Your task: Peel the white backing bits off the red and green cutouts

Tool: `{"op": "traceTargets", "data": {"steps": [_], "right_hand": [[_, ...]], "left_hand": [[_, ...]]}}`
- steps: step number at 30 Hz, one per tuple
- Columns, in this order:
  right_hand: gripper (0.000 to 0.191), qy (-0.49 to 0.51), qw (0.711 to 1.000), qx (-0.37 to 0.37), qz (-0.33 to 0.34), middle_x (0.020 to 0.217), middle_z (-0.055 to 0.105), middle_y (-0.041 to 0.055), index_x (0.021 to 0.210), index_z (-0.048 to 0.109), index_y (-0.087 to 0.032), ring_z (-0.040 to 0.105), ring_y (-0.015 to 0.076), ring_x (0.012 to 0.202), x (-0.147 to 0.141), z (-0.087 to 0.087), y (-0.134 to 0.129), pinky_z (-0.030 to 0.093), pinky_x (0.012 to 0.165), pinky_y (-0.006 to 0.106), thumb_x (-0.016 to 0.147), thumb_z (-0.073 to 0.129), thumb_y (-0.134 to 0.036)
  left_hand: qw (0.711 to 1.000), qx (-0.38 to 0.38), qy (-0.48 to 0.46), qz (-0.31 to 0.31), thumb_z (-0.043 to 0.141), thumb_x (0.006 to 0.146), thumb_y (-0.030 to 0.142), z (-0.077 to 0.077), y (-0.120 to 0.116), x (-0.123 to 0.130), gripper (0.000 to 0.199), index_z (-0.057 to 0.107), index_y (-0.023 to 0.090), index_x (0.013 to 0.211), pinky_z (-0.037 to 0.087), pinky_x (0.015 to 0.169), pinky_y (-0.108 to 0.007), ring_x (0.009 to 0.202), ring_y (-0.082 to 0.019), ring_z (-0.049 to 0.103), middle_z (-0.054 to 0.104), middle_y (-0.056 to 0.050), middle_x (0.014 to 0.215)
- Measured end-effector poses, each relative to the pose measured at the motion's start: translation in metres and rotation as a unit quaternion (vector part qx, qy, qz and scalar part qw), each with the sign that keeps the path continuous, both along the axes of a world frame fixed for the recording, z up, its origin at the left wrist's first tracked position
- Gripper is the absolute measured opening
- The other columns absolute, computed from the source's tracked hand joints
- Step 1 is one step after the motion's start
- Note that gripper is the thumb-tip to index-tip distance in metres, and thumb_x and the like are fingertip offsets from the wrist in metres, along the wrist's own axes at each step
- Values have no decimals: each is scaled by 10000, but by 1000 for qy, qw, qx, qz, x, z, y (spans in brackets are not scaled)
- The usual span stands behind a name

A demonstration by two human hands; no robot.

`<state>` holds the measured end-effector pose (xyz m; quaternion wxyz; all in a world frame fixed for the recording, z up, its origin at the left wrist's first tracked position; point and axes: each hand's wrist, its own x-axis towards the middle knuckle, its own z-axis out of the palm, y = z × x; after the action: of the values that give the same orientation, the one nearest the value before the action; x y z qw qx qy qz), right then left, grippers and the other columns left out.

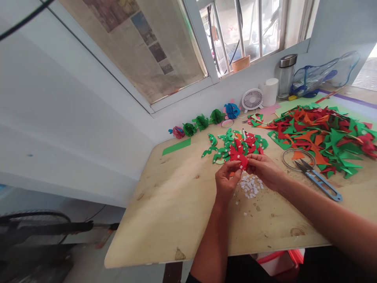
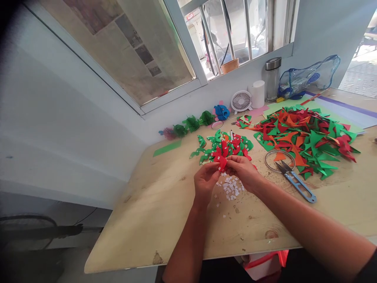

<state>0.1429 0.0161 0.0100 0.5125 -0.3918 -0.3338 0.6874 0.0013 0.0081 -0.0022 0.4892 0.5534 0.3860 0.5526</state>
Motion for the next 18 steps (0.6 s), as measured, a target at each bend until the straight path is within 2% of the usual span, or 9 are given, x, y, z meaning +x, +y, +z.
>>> {"op": "traceTargets", "data": {"steps": [5, 12, 18], "right_hand": [[219, -26, 1000, 14, -6, 573, 582, -8, 655, 597, -160, 480, 78, 502, 0, -4, 2, 350, 502, 221, 629, 702, -351], [236, -32, 999, 17, -15, 543, 552, -23, 659, 597, -160, 465, 71, 494, -1, -4, 1, 355, 495, 209, 624, 707, -366], [269, -63, 997, 37, 3, 601, 585, 4, 677, 605, -158, 506, 94, 543, -1, -5, 1, 385, 524, 222, 653, 676, -416]], "left_hand": [[1000, 1, 0, 9, 696, 679, 238, 3, -1, 0, 133, 718, 188, 800, 468, 730, -258, 787, -163, 606, 671, -53, 832], [999, 23, 42, 7, 658, 728, 248, 0, -1, -1, 133, 723, 209, 837, 469, 740, -278, 817, -176, 608, 678, -53, 855], [996, 9, 28, 84, 692, 697, 285, -7, 1, 1, 158, 732, 200, 824, 471, 721, -273, 732, -164, 606, 686, -47, 793]]}}
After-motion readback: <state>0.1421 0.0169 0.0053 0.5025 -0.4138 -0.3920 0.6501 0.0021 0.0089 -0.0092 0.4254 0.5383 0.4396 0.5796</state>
